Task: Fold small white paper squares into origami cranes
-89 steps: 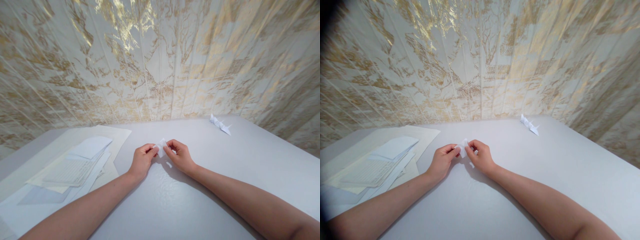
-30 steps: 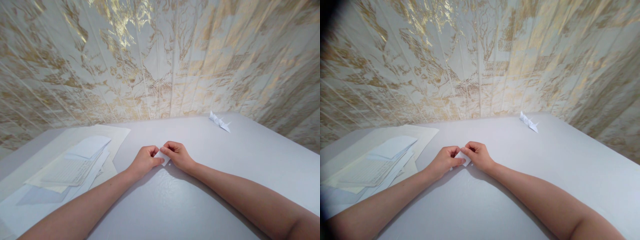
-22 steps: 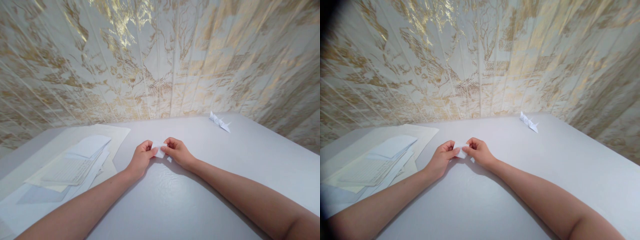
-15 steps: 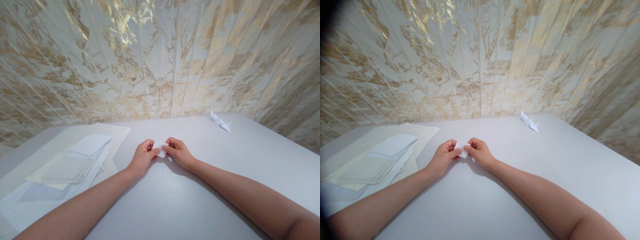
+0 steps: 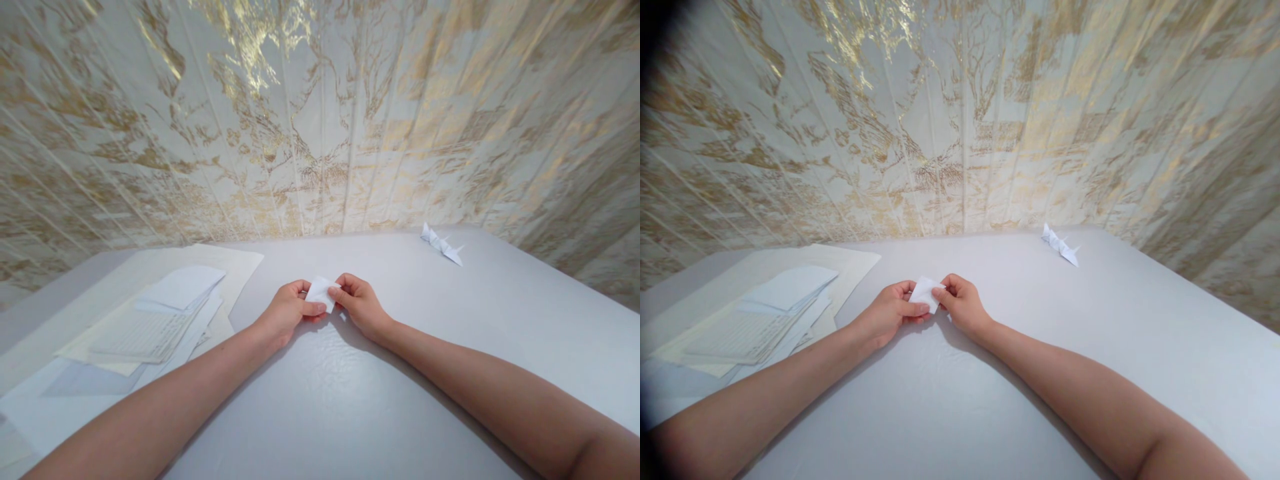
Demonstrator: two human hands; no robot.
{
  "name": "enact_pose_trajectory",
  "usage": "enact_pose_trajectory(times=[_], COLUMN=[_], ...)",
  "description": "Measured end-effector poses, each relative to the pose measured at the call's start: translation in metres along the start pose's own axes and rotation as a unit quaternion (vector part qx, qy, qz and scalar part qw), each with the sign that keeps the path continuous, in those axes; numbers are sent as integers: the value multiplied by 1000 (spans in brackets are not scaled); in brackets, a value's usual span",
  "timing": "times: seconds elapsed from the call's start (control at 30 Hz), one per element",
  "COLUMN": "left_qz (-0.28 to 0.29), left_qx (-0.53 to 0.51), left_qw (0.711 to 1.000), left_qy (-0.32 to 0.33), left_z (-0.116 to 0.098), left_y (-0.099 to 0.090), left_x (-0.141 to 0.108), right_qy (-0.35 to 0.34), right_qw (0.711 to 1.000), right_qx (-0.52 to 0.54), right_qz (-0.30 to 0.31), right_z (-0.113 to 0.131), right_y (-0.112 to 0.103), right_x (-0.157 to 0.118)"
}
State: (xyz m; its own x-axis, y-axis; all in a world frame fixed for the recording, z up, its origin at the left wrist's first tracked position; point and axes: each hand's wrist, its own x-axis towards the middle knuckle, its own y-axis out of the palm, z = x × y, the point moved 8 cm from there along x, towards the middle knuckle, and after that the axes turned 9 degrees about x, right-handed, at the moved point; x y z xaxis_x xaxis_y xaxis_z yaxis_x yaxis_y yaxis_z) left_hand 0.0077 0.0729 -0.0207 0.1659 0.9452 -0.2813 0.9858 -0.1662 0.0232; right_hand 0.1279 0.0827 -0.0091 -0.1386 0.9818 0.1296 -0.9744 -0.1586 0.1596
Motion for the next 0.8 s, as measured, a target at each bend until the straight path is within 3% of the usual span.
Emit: enact_pose_trajectory(times=[0.2,0.53,0.8], left_qz=[-11,32,-37], left_qx=[-25,-45,-14], left_qw=[999,998,998], left_qy=[-32,14,41], left_z=[3,0,-3], left_y=[-1,3,-3], left_x=[0,-1,-5], right_qy=[-3,-77,-89], right_qw=[1000,992,987], right_qx=[-1,-98,-129], right_qz=[-14,2,33], right_z=[1,9,9], right_y=[-3,-9,-4], right_x=[0,4,1])
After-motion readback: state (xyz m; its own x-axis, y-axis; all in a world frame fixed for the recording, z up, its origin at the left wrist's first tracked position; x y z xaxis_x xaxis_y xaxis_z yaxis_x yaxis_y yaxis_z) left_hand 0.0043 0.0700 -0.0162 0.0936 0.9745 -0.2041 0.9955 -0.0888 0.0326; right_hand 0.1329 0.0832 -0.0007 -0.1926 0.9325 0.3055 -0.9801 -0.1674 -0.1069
